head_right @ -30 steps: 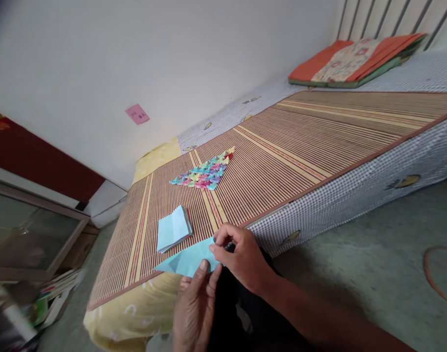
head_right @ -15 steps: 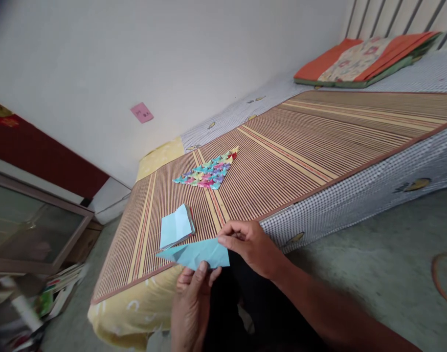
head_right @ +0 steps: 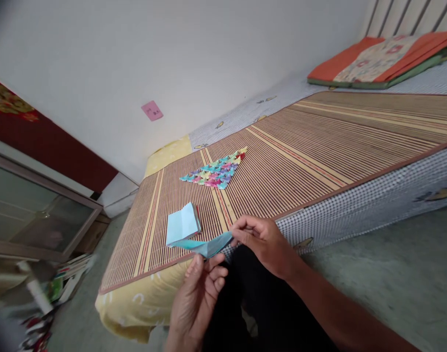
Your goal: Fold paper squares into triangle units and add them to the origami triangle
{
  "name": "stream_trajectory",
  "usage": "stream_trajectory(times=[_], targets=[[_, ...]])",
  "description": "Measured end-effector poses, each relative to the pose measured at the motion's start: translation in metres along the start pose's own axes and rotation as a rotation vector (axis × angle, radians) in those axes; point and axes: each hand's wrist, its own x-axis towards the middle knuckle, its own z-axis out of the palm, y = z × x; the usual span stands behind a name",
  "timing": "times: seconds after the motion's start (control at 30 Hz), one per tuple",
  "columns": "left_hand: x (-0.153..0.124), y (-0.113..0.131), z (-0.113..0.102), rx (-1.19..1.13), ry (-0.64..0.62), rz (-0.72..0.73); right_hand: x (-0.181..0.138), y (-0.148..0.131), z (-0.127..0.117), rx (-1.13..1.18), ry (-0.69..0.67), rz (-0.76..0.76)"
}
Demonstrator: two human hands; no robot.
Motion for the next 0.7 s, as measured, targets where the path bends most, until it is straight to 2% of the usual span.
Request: stream_trajectory(times=[0.1, 0.17, 0.27, 0.37, 0.47, 0.53, 0.6, 0.7], targets=[[0.003, -0.003, 0.0, -0.035, 0.074, 0.011, -0.002, -0.001, 0.001, 0.052, -0.102, -0.025], [0.003, -0.005, -0.001, 0.01, 0.097, 0.071, -0.002, -0.001, 0.0, 0.088, -0.15, -0.048], [0.001, -0.007, -0.002, 0.213, 0.137, 0.266, -0.002, 0.002, 0.0, 0.141, -0.121, -0.029], [-0.001, -0.007, -0.005, 0.432, 0.273, 0.489, -0.002, 0.009, 0.002, 0.208, -0.087, 0.002], [-0.002, -0.007, -0.006, 0.469, 0.38, 0.608, -0.005, 0.015, 0.011, 0.239, -0.186, -0.001], [-0.003, -0.009, -0.005, 0.443, 0.388, 0.613, -0.007, 0.014, 0.02, 0.188, -0.244, 0.024], [-0.004, -0.01, -0.004, 0.434, 0.353, 0.584, -0.009, 0.01, 0.03, 0.094, -0.19, 0.058], [-0.004, -0.009, -0.003, 0.503, 0.265, 0.483, -0.008, 0.003, 0.038, -0.031, -0.099, 0.023]])
